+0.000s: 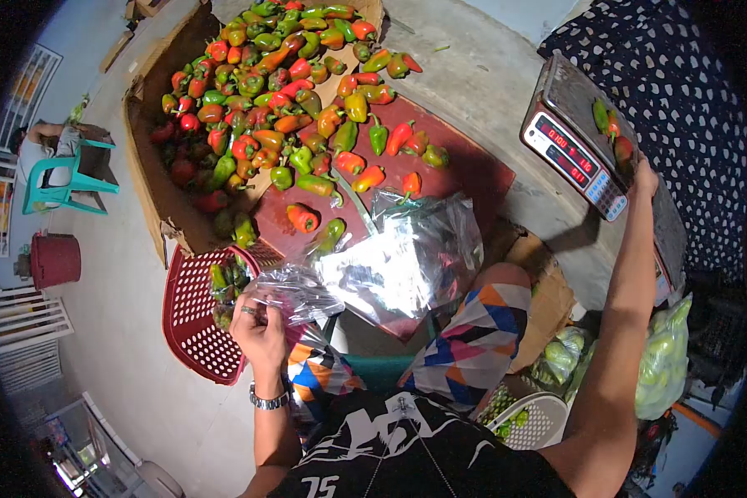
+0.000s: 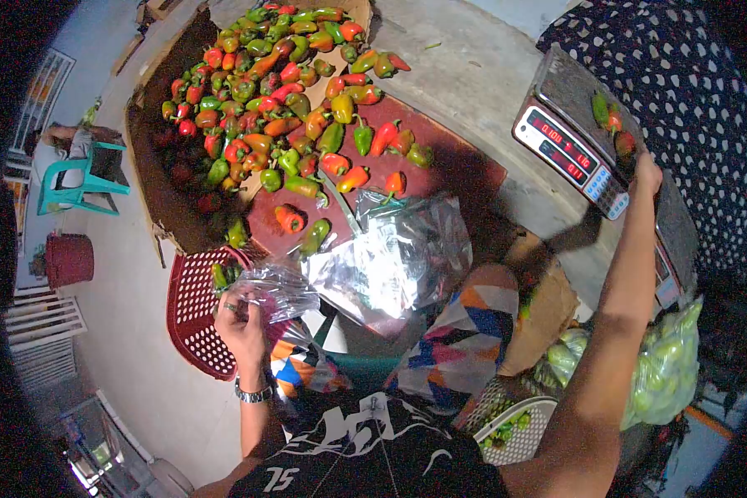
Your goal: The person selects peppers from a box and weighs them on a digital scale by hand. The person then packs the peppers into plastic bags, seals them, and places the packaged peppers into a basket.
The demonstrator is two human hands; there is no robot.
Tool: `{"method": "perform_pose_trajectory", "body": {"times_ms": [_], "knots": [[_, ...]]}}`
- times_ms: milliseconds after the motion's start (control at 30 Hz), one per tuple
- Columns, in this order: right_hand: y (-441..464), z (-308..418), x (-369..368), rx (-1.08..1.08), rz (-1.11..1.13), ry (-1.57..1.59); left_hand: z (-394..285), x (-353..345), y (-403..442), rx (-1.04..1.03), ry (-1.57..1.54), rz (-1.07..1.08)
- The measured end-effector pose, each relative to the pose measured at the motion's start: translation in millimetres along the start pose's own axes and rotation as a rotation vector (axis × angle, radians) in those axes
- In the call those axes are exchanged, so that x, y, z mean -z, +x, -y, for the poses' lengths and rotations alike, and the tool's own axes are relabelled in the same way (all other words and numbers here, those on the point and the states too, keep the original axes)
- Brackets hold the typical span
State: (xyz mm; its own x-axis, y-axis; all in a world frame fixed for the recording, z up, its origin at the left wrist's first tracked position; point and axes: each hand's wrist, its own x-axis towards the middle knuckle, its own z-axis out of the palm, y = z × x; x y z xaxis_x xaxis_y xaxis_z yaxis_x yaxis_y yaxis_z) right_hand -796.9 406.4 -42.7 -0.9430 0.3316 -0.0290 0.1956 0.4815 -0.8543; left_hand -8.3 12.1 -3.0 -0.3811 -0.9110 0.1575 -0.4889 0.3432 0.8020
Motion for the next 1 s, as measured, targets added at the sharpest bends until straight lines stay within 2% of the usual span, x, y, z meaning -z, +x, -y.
{"method": "perform_pose_trajectory", "body": {"times_ms": [100,133,200,233,267,333,367,400,433,500,600,700,900,1000], "knots": [[-70,-20,17,0.187,-0.073,0.165,12,-2,1,-0.113,-0.002,-0.043],[-110,-28,20,0.286,-0.100,0.214,9,-1,1,-0.072,-0.007,-0.030],[-229,-43,13,0.384,0.030,0.323,0,0,1,0.011,-0.016,-0.010],[-286,-58,14,0.379,0.093,0.131,-1,1,1,-0.010,-0.001,-0.008],[-345,-67,14,0.489,0.299,0.088,-2,2,1,-0.029,0.016,-0.005],[-452,-69,27,0.754,0.460,-0.413,2,3,2,-0.075,0.036,-0.014],[-473,-48,35,0.770,0.580,-0.376,9,2,3,-0.100,0.034,-0.027],[-483,-30,44,0.786,0.704,-0.343,12,0,1,-0.120,0.032,-0.040],[-486,-30,46,0.796,0.694,-0.398,8,-4,-1,-0.034,-0.066,-0.058],[-489,-27,41,0.818,0.661,-0.495,7,1,0,-0.052,-0.014,-0.023],[-485,-24,34,0.614,0.668,-0.524,5,3,0,-0.035,0.008,-0.020],[-485,-20,35,0.497,0.676,-0.516,6,-2,0,-0.012,-0.056,-0.055],[-483,-33,37,0.562,0.516,-0.460,6,-3,0,-0.051,-0.055,-0.049],[-489,-34,37,0.688,0.340,-0.369,4,-2,0,-0.021,-0.050,-0.047]]}}
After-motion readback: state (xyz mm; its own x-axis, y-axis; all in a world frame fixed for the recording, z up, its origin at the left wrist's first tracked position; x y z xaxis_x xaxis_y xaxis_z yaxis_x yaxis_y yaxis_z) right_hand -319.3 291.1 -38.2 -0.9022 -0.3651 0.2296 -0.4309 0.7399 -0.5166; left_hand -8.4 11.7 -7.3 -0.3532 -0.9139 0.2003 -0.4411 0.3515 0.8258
